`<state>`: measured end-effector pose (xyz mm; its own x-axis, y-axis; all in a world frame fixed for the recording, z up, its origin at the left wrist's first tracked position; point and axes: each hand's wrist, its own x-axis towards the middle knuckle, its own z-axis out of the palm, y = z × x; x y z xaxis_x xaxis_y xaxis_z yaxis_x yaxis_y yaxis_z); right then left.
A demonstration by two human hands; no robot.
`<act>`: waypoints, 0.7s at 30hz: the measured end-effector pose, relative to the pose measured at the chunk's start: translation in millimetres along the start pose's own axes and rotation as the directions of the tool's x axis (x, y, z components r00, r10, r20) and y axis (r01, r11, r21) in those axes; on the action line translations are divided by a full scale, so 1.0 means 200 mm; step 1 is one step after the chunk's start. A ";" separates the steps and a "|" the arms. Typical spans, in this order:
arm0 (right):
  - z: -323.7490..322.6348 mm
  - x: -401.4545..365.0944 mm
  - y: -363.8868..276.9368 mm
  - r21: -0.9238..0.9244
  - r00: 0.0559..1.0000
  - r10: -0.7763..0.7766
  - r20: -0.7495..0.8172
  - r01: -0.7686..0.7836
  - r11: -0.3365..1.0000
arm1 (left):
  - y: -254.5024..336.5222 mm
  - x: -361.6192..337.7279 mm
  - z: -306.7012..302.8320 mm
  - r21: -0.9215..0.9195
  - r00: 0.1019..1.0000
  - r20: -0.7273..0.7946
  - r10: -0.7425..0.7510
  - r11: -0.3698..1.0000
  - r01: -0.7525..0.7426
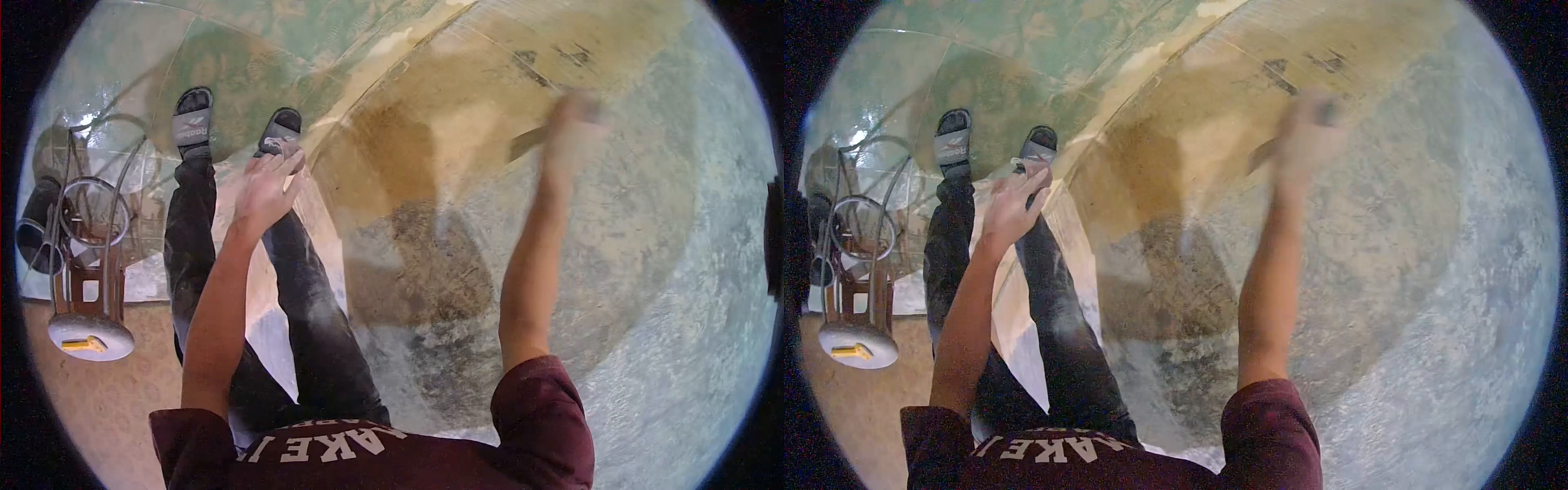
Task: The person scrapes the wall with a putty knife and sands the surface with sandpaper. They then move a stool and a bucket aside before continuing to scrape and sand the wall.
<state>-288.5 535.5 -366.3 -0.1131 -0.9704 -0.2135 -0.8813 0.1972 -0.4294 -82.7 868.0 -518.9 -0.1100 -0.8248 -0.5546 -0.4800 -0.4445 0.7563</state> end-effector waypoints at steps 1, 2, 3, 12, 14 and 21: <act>0.10 -0.22 0.19 -0.120 0.987 0.018 0.159 0.001 0.993 | 0.00 0.01 -0.01 -0.006 0.999 0.011 -0.037 0.999 0.038; 0.20 -0.44 0.38 -0.237 0.948 0.036 0.317 0.042 0.971 | 0.01 0.01 -0.01 -0.020 0.997 0.021 -0.078 0.997 0.078; 0.29 -0.66 0.57 -0.327 0.884 0.053 0.464 0.115 0.938 | 0.00 0.00 0.00 -0.025 0.997 0.023 -0.078 0.997 0.079; 0.01 -0.26 -0.24 0.277 0.849 -0.393 0.353 0.306 0.911 | -0.07 -0.02 0.07 -0.035 0.994 -0.098 -0.057 0.998 0.054; -0.06 -0.11 -0.16 0.223 0.938 -0.253 0.237 0.201 0.954 | -0.05 0.00 0.08 -0.075 0.996 -0.076 -0.052 0.996 0.047; 0.32 -1.04 0.33 -0.075 0.616 0.034 0.787 0.041 0.996 | -0.01 0.04 0.02 -0.182 0.994 -0.098 -0.055 0.983 0.036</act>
<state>-293.5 760.2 -407.0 0.2617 -0.4812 -0.8366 -0.9172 0.1460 -0.3708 -86.4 863.0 -526.0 0.0021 -0.8295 -0.5585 -0.3171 -0.5302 0.7863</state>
